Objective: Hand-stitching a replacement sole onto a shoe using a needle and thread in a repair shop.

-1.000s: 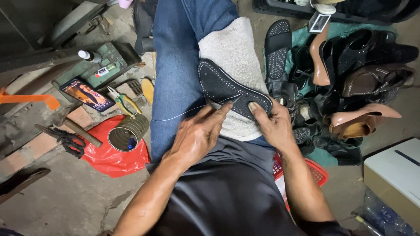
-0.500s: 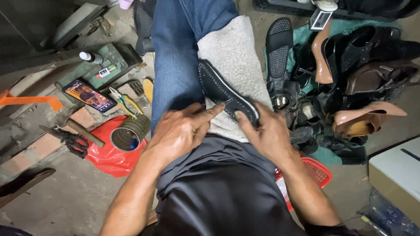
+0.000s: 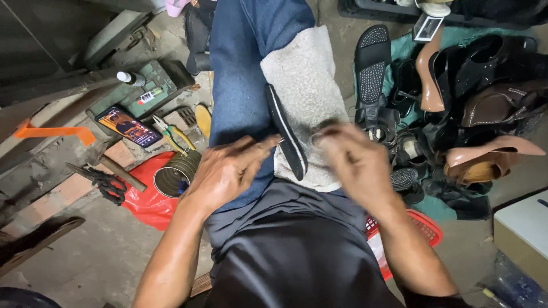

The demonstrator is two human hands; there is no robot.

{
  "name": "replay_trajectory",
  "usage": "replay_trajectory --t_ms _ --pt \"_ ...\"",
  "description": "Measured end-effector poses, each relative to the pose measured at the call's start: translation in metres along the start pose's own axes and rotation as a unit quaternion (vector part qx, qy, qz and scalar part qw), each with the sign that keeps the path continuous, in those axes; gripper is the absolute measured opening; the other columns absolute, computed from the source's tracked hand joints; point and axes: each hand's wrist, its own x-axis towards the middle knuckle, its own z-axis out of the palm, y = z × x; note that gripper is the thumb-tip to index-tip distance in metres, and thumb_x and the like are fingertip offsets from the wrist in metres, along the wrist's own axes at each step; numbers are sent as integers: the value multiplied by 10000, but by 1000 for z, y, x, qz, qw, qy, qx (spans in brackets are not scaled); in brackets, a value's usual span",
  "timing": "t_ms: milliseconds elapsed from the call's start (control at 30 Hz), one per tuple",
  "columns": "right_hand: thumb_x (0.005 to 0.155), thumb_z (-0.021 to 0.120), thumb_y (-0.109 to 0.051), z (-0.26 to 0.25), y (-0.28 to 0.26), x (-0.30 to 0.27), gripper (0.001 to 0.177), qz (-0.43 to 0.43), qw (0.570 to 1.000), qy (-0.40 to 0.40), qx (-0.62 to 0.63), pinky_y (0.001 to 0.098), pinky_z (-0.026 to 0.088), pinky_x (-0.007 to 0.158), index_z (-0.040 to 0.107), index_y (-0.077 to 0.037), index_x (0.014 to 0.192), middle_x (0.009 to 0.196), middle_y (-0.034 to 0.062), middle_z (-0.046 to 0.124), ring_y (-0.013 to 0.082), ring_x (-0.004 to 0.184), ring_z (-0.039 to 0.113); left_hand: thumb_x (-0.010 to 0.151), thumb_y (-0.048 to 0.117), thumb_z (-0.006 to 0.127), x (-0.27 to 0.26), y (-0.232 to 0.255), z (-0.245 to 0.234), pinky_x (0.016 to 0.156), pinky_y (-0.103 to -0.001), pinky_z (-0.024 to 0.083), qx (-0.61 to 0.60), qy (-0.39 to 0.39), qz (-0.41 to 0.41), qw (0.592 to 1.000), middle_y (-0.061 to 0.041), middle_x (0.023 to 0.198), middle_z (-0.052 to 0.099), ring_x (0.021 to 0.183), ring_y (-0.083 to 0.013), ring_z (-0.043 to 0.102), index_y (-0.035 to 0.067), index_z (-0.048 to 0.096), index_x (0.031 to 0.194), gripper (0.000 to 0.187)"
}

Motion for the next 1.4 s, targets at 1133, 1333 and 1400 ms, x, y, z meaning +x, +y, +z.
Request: replay_trajectory --t_ms 1133,1333,1400 --pt "949 606 29 12 -5 15 339 -90 990 -111 -17 458 601 780 653 -33 1278 947 194 772 360 899 753 1067 180 512 8 12 3 593 -379 541 65 43 30 996 -37 690 565 698 -280 659 157 725 994 226" --pt "956 629 -7 -3 -11 7 429 -8 990 -135 26 431 621 725 617 -52 1382 901 184 796 335 826 773 998 336 659 -5 6 16 610 -458 544 35 50 -33 998 -121 701 608 715 -373 681 112 688 965 228" --pt "942 681 -33 0 0 4 439 -17 996 -75 41 406 616 725 627 -79 1375 935 128 803 319 889 775 930 560 692 -19 -3 26 568 -405 526 105 48 -132 985 -42 590 583 624 -302 682 201 644 797 386"
